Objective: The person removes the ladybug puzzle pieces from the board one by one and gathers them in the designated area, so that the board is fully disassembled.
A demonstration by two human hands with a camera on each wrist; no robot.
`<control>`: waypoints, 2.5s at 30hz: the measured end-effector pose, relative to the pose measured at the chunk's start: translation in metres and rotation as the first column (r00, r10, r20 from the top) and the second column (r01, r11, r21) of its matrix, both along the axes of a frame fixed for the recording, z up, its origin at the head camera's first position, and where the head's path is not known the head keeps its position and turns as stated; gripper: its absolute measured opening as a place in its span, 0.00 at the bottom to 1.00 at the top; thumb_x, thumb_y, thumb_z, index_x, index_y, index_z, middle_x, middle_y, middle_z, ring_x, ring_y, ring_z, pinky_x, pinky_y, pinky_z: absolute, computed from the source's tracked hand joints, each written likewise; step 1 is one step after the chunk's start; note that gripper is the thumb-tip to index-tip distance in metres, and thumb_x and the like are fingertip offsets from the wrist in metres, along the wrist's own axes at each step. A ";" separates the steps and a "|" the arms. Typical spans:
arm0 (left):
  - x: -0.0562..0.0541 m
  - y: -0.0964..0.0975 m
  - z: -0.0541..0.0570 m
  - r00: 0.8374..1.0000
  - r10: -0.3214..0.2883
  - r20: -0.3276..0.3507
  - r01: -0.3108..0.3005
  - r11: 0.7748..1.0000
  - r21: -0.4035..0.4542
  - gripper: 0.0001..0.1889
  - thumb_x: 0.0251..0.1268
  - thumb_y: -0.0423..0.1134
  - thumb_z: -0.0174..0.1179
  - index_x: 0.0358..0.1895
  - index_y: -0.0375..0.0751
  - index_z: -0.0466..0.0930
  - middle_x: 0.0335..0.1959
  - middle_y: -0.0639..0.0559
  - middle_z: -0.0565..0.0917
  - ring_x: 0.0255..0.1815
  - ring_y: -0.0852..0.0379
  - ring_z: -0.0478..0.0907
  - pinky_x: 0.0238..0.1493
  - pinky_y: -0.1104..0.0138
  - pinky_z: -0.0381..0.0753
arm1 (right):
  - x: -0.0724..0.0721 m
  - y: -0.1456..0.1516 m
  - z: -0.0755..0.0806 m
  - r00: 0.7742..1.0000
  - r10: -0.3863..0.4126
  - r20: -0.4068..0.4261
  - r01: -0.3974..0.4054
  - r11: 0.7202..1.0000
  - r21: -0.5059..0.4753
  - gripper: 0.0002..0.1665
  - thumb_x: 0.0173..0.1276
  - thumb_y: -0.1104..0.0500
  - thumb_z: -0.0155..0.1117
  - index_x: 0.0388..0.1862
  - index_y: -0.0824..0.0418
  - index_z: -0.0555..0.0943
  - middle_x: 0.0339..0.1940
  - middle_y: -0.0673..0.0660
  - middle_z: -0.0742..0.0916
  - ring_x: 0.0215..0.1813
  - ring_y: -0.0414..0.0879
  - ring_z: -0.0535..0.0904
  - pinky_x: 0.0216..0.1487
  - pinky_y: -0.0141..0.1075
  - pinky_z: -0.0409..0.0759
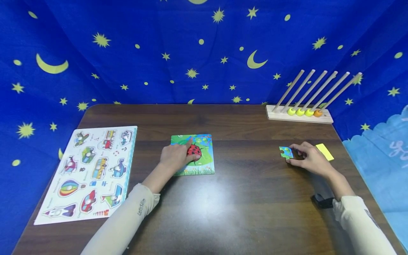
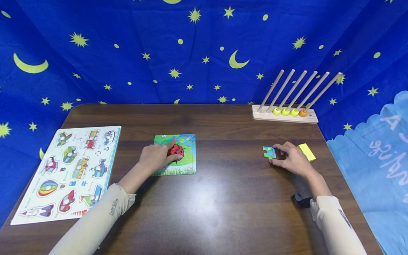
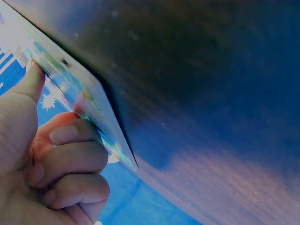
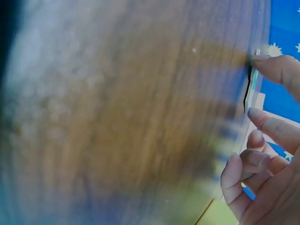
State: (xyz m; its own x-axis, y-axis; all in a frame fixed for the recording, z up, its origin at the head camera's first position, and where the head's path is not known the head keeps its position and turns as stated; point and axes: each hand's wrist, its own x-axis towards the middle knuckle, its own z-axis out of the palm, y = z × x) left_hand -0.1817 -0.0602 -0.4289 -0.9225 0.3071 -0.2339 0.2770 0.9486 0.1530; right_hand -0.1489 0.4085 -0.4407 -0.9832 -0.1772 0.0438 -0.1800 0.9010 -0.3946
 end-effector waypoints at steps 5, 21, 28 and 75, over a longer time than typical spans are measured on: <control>-0.001 -0.002 0.001 1.000 0.005 0.000 -0.005 1.000 -0.003 0.43 0.66 0.70 0.51 0.78 0.54 0.56 0.15 0.50 0.73 0.18 0.56 0.61 0.19 0.65 0.63 | -0.002 -0.002 0.002 0.999 -0.001 0.037 0.001 1.000 0.000 0.30 0.58 0.53 0.77 0.55 0.66 0.81 0.30 0.54 0.75 0.32 0.45 0.67 0.31 0.33 0.63; -0.001 -0.003 0.003 0.999 -0.015 -0.039 0.015 1.000 -0.002 0.43 0.66 0.70 0.52 0.78 0.50 0.57 0.11 0.53 0.68 0.16 0.58 0.55 0.17 0.66 0.56 | 0.005 -0.026 0.012 0.999 0.025 -0.036 -0.025 1.000 0.006 0.35 0.61 0.45 0.74 0.62 0.63 0.79 0.29 0.53 0.75 0.32 0.44 0.67 0.30 0.34 0.63; 0.001 -0.004 -0.003 0.996 -0.025 -0.085 0.027 1.000 0.013 0.43 0.64 0.70 0.54 0.76 0.48 0.62 0.12 0.53 0.68 0.17 0.58 0.55 0.17 0.66 0.54 | 0.009 -0.067 0.019 0.976 0.168 -0.142 -0.168 0.986 0.010 0.30 0.60 0.48 0.75 0.58 0.59 0.83 0.28 0.49 0.76 0.27 0.42 0.67 0.27 0.31 0.63; 0.007 -0.034 0.000 0.997 0.074 0.010 -0.074 0.997 -0.038 0.45 0.66 0.70 0.50 0.80 0.50 0.52 0.11 0.54 0.64 0.15 0.59 0.53 0.17 0.67 0.55 | -0.041 -0.280 0.001 0.939 0.344 -0.006 -0.339 0.920 -0.199 0.31 0.59 0.49 0.76 0.60 0.59 0.83 0.37 0.55 0.83 0.35 0.45 0.77 0.35 0.37 0.74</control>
